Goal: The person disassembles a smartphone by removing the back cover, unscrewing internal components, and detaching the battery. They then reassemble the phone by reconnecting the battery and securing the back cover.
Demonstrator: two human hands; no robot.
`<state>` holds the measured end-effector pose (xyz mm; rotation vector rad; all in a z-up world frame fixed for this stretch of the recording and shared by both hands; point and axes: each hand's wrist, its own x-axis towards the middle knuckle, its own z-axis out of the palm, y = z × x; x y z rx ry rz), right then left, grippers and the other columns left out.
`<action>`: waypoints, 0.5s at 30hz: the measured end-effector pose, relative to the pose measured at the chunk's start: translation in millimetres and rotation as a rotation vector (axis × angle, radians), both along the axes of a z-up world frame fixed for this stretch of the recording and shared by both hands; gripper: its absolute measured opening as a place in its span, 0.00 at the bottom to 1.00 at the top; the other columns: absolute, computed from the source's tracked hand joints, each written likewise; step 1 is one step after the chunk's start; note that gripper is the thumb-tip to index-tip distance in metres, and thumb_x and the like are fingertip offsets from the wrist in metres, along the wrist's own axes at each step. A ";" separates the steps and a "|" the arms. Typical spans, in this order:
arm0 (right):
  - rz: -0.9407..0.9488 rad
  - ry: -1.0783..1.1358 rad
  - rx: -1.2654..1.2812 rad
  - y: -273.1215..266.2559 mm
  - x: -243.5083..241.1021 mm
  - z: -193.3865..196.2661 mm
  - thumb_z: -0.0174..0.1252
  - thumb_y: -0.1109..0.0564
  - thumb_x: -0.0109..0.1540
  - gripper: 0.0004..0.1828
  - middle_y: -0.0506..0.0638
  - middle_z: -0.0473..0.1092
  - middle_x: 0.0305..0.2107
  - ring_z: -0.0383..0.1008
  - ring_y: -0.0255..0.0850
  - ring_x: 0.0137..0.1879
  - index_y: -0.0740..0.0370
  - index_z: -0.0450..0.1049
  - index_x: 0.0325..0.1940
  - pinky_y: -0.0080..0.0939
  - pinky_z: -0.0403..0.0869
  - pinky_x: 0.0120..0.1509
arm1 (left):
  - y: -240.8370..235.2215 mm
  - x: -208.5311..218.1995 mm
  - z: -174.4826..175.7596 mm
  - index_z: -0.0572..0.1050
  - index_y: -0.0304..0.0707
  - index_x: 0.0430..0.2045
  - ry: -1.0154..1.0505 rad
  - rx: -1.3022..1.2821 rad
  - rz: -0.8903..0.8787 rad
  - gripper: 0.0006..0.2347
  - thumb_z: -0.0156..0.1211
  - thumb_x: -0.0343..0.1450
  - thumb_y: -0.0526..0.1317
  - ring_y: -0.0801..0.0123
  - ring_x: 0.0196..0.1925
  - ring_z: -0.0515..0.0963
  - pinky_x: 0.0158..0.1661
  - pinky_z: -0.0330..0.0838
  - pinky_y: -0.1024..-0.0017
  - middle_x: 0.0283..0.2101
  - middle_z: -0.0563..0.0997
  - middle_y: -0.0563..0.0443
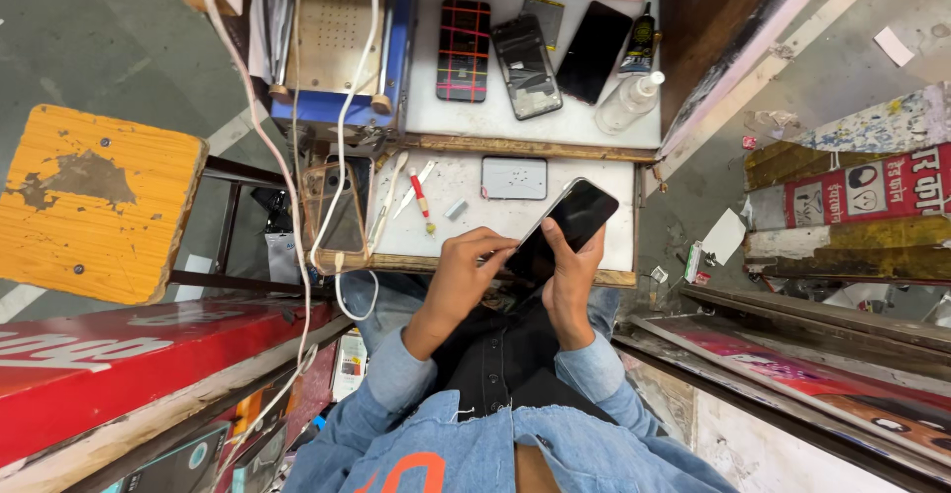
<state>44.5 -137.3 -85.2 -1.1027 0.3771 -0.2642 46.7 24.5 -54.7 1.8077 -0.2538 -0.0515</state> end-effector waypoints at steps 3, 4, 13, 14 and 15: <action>0.006 -0.001 0.008 -11.2 2.7 1.2 0.67 0.64 0.60 0.30 0.46 0.69 0.44 0.72 0.34 0.49 0.62 0.64 0.65 0.35 0.75 0.54 | -8.3 4.7 0.8 0.83 0.31 0.39 0.047 -0.032 -0.026 0.07 0.64 0.68 0.29 0.60 0.33 0.85 0.35 0.76 0.70 0.33 0.84 0.45; 0.002 -0.001 0.007 -14.6 1.7 1.1 0.67 0.64 0.60 0.30 0.46 0.69 0.44 0.72 0.34 0.50 0.62 0.64 0.65 0.35 0.75 0.54 | -12.0 4.3 0.9 0.83 0.31 0.38 0.051 -0.015 -0.025 0.07 0.65 0.68 0.30 0.60 0.32 0.85 0.35 0.75 0.70 0.32 0.84 0.45; -0.006 0.057 0.042 -44.3 3.7 -2.6 0.67 0.65 0.61 0.25 0.48 0.70 0.44 0.73 0.36 0.48 0.64 0.66 0.59 0.36 0.75 0.52 | -64.9 -5.4 4.9 0.81 0.29 0.36 -0.005 0.133 0.147 0.07 0.64 0.66 0.28 0.61 0.29 0.84 0.32 0.77 0.69 0.34 0.82 0.44; -0.004 0.058 0.038 -48.1 4.5 -2.8 0.67 0.65 0.61 0.26 0.48 0.70 0.44 0.72 0.35 0.48 0.63 0.66 0.60 0.35 0.75 0.52 | -71.1 -5.4 5.1 0.81 0.29 0.36 -0.009 0.133 0.175 0.07 0.64 0.66 0.28 0.61 0.28 0.84 0.32 0.77 0.69 0.34 0.82 0.44; -0.003 0.059 0.033 -51.4 5.5 -3.0 0.67 0.65 0.60 0.26 0.47 0.70 0.44 0.72 0.34 0.48 0.63 0.66 0.60 0.35 0.75 0.53 | -76.2 -5.2 5.2 0.81 0.29 0.36 -0.013 0.145 0.184 0.07 0.64 0.66 0.28 0.61 0.28 0.84 0.31 0.77 0.69 0.34 0.82 0.44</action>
